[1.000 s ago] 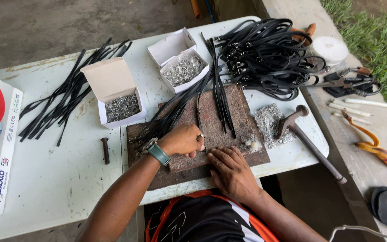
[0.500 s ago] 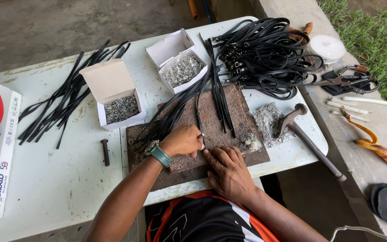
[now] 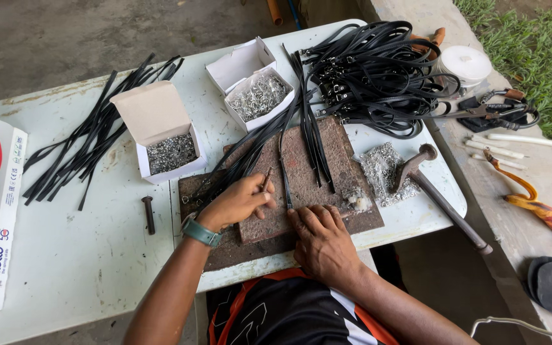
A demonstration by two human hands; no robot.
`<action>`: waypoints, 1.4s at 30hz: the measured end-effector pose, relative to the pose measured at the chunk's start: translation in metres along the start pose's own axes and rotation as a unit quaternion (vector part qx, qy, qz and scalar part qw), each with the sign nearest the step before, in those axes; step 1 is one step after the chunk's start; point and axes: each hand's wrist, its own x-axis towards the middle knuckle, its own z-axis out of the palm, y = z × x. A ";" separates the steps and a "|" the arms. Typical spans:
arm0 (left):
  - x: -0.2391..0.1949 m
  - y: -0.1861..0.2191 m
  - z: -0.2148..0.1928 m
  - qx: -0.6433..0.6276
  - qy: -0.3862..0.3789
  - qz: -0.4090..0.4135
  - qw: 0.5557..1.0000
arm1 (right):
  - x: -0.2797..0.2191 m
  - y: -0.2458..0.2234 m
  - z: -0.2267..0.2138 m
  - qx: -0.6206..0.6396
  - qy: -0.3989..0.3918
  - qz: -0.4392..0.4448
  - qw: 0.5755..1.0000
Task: The person places metal rings onto the ends of black leather straps and uses a hammer to secure them on a wooden block. They repeat this process for multiple straps, moving finished pieces aside and handling the straps and rings by hand.
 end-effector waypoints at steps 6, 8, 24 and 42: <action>0.004 -0.020 0.032 -0.106 0.111 0.264 0.952 | 0.003 -0.005 -0.004 -0.012 0.008 -0.009 1.000; 0.011 -0.022 0.043 -0.132 0.113 0.252 0.952 | 0.002 -0.006 -0.006 -0.024 0.008 -0.015 1.000; 0.018 -0.029 0.051 -0.092 0.116 0.224 0.963 | 0.003 -0.004 -0.003 -0.056 -0.011 -0.018 0.998; 0.015 -0.007 0.021 0.004 0.014 0.148 0.989 | -0.046 0.118 -0.067 0.289 0.153 0.240 0.914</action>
